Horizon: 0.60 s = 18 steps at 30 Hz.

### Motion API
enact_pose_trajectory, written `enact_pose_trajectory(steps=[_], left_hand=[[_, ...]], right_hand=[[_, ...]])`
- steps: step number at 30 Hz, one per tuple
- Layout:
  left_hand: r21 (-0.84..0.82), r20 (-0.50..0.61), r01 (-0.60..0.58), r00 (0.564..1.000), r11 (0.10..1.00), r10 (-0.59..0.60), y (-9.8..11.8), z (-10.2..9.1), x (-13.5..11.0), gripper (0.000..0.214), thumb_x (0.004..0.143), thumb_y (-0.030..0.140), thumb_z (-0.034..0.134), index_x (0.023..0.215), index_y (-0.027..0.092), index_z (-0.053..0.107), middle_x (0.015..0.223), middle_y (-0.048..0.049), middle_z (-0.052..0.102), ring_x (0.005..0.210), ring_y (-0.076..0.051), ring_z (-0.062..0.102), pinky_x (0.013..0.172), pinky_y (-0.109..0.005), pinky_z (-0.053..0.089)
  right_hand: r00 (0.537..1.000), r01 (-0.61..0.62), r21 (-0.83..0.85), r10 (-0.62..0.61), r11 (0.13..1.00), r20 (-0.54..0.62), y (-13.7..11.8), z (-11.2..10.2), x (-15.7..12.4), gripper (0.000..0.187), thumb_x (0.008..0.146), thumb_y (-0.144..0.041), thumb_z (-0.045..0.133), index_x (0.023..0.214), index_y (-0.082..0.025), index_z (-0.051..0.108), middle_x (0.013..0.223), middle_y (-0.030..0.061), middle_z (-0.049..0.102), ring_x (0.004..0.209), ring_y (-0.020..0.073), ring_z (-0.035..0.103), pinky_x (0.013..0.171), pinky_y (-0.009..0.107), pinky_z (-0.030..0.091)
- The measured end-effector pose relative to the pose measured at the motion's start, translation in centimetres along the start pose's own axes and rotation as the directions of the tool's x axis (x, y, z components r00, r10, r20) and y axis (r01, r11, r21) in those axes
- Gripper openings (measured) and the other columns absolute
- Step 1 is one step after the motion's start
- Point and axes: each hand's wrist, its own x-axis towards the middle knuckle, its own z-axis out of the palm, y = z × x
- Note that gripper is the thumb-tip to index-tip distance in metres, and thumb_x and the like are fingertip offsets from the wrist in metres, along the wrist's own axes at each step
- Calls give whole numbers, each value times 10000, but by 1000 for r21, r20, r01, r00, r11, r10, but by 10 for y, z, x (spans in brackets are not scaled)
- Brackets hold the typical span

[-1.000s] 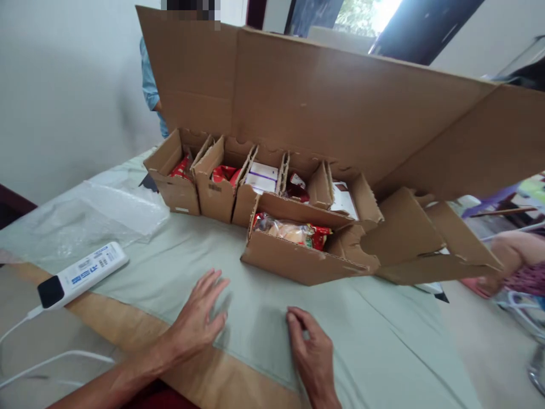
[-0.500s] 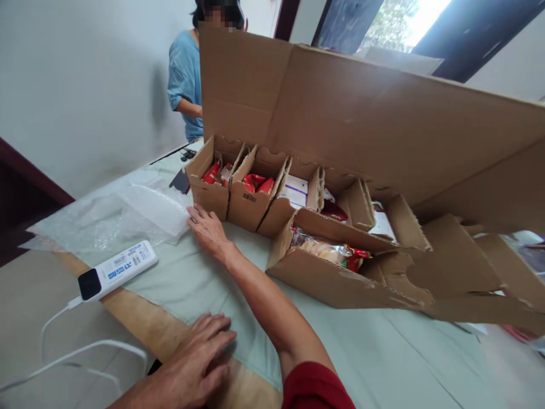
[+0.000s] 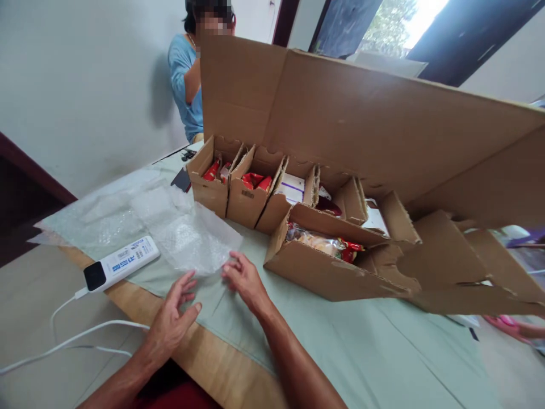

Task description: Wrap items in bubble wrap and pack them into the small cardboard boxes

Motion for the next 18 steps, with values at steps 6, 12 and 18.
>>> enact_pose_trajectory(steps=[6,12,18], left_hand=[[58,-46,-89,995,994,91,-8,2,2,601,845,282,569,1437,214,490,1499,-145,503,1362,-307,523,1095,-512,476],[10,-47,-63,997,998,63,-23,7,4,617,856,274,546,1462,188,470,1514,-162,490,1327,-293,558,1099,-486,484],[-27,-40,20,999,999,-21,-25,5,5,636,870,294,531,1486,167,437,1499,-183,489,1270,-289,600,1077,-500,499]], right_hand=[[975,217,-508,-157,834,159,-37,3,-1,232,936,-245,552,967,-206,779,709,22,734,607,153,646,610,284,515],[712,685,-722,-306,100,633,-80,94,97,266,934,-59,576,1065,-189,767,1557,119,518,1432,299,454,1082,479,454],[666,734,-677,-248,53,703,-74,147,156,467,939,3,517,1353,-194,607,1580,59,506,1504,212,386,1156,401,410]])
